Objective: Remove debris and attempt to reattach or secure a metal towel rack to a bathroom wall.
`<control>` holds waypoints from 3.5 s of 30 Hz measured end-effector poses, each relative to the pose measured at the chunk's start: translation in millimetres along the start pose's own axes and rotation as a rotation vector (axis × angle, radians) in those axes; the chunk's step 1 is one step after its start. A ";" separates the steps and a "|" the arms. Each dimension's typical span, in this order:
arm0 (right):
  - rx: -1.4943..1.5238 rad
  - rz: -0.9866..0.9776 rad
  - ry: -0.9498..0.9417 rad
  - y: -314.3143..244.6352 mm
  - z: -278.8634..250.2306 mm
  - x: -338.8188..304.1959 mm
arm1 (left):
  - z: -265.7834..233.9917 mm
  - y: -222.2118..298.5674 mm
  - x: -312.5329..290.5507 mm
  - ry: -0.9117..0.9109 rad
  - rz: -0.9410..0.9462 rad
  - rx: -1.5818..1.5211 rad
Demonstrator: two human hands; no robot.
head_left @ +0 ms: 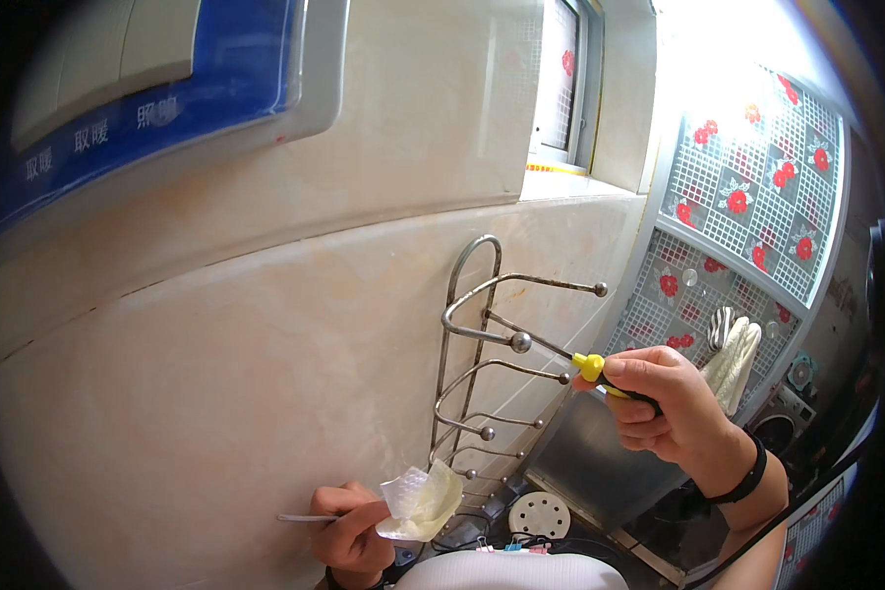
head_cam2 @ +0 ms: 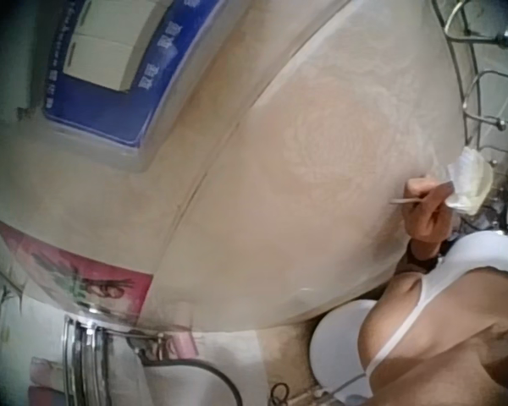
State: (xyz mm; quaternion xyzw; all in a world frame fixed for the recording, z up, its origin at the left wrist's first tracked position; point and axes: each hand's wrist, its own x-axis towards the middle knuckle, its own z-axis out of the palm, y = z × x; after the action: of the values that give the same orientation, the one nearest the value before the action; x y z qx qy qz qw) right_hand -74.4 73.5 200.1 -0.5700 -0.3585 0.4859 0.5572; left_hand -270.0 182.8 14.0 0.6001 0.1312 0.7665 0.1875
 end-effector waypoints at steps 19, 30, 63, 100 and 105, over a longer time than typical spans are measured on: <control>-0.831 -0.558 0.197 12.7 3.7 -1.4 | -1.3 -2.3 4.2 -0.028 0.087 -0.007; -0.013 -0.006 -0.041 -2.7 -2.3 -2.2 | -1.1 -2.3 5.0 -0.063 0.115 -0.010; -0.927 -0.513 0.300 1.1 14.8 -7.3 | -1.4 0.5 6.5 -0.034 0.053 -0.029; -0.026 -0.024 -0.019 -6.1 -5.3 1.0 | -0.6 6.7 8.0 -0.005 -0.045 0.028; -0.117 -0.035 0.000 -21.0 -9.0 1.8 | -1.7 5.0 6.8 -0.023 -0.020 0.075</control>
State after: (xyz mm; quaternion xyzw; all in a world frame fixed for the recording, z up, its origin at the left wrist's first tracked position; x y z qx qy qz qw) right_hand -62.6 75.2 219.6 -0.5953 -0.3964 0.4544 0.5311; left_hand -273.7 181.4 21.6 0.6143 0.1638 0.7520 0.1740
